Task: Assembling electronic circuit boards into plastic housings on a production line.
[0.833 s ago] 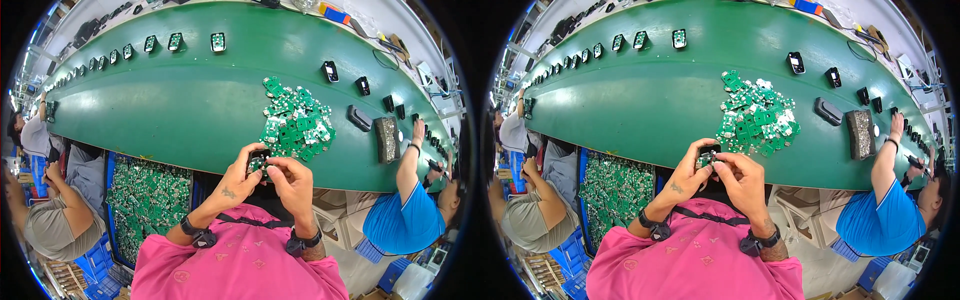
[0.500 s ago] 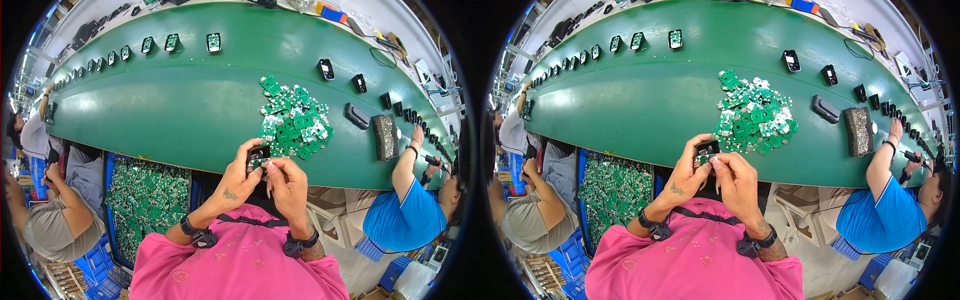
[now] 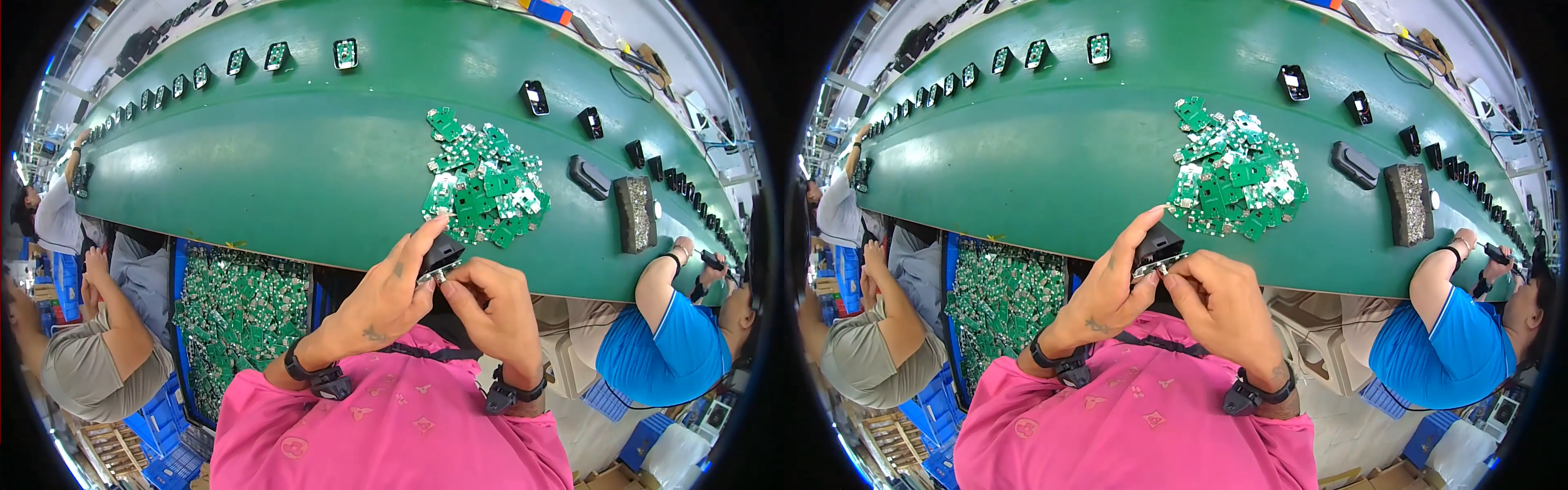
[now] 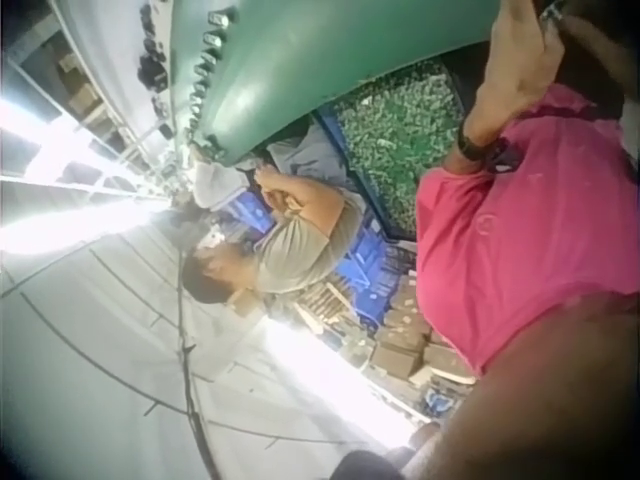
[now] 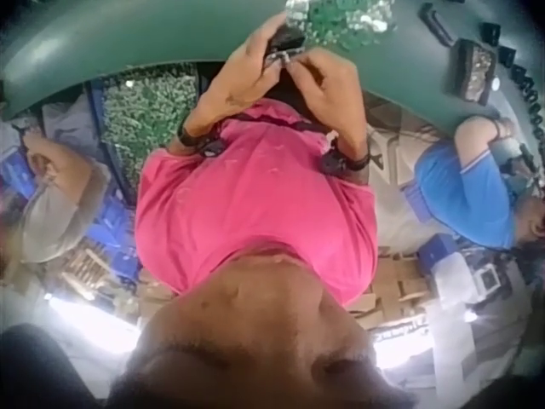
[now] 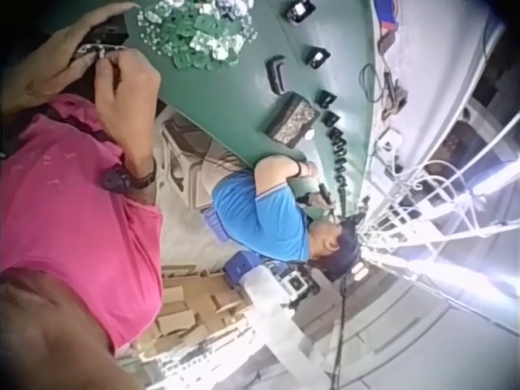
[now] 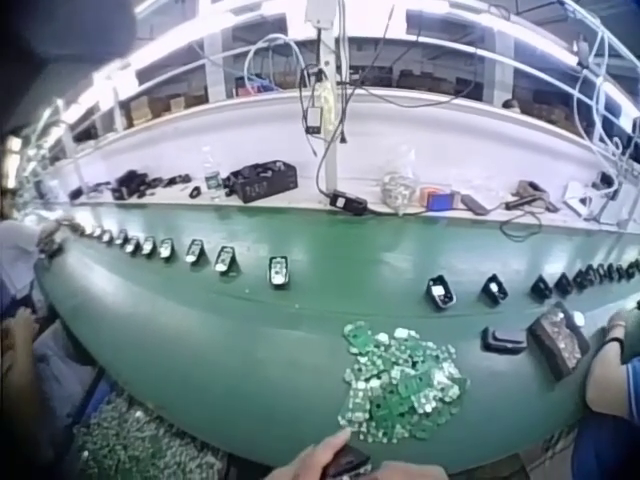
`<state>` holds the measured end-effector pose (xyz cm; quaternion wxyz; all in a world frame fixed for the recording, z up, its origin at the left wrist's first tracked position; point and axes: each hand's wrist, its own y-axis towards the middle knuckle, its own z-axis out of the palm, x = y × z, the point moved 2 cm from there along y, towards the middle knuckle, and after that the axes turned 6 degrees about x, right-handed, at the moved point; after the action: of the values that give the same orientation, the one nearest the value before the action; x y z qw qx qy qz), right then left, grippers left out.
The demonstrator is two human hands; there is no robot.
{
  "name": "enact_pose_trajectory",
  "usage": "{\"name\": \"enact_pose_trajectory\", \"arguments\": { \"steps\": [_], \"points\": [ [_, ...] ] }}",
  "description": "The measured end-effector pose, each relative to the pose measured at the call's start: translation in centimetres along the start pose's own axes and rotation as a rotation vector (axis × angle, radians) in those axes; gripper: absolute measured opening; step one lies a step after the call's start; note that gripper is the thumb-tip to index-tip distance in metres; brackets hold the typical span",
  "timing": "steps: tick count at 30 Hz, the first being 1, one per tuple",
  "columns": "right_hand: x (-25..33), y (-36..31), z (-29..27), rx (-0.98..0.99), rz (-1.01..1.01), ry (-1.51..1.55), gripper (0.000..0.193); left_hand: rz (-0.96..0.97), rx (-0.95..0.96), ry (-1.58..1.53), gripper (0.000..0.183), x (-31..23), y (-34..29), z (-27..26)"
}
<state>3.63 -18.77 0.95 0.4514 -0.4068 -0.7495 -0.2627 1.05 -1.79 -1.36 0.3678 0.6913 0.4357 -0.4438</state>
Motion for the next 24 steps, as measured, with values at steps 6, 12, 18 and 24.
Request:
{"name": "enact_pose_trajectory", "arguments": {
  "steps": [6, 12, 18, 24],
  "points": [
    [-1.2, -1.2, 0.3, -0.043, 0.245, 0.468, 0.008, -0.005, 0.022, 0.079, 0.076, -0.7, 0.1, 0.2],
    [-0.8, -1.5, 0.3, -0.029, 0.037, 0.24, 0.007, -0.069, 0.065, -0.065, 0.073, -0.3, -0.1, 0.3],
    [-0.6, -1.3, -0.3, 0.01, 0.098, 0.199, 0.009, -0.024, 0.104, -0.06, 0.072, -0.7, 0.0, 0.1],
    [-0.7, -1.3, -0.4, 0.041, 0.075, 0.194, 0.01, -0.045, 0.157, -0.045, 0.071, -0.6, -0.1, -0.1]
  ]
}}
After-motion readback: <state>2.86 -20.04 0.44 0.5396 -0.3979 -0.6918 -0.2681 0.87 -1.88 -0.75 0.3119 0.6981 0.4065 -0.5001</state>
